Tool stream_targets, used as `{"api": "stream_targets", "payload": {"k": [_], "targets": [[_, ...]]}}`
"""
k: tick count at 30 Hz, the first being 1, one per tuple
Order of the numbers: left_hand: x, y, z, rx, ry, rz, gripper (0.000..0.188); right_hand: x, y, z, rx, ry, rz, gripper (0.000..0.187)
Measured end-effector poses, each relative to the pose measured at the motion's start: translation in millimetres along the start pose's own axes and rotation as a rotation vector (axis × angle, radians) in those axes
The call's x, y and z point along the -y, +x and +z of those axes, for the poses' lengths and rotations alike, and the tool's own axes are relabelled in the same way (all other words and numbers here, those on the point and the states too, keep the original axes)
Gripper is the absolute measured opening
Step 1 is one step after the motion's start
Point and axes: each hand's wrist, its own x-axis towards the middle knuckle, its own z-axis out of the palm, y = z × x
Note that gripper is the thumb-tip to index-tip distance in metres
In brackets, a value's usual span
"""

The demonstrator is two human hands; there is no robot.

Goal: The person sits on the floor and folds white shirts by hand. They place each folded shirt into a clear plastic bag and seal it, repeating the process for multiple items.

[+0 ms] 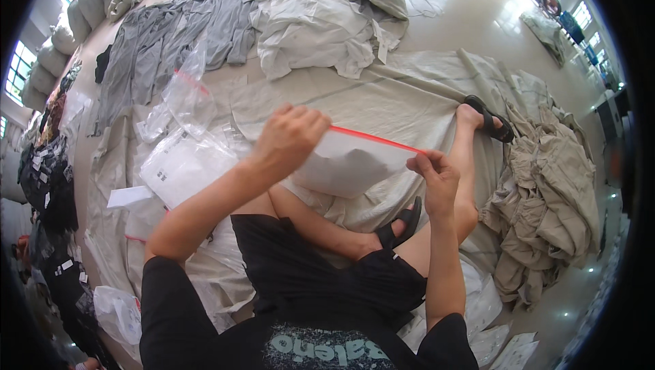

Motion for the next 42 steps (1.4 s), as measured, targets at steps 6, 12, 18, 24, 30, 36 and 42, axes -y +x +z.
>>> {"api": "stream_targets", "payload": {"k": [6,12,18,24,30,36,42], "targets": [[47,18,-5,-0.122,0.014,-0.042,0.013,36,48,30,0.039,-0.057,-0.032,0.017],[-11,-23,-54,0.0,-0.211,-0.02,0.013,106,29,-47,0.718,-0.149,-0.061,0.011],[-5,-110,104,0.628,-0.742,-0.527,0.028,-52,35,-16,0.437,-0.727,-0.042,0.048],[25,-76,291,0.417,-0.76,-1.145,0.084,-175,77,63,0.236,-1.349,-0.174,0.08],[6,-67,321,0.477,-1.046,-1.313,0.083,-231,81,58,0.343,-1.34,0.012,0.089],[8,-28,279,0.405,-1.675,-1.361,0.06,-231,109,15,-0.269,-0.749,-0.126,0.064],[65,-57,210,0.421,-1.859,-1.346,0.055,-151,40,19,0.076,0.401,0.712,0.072]]}}
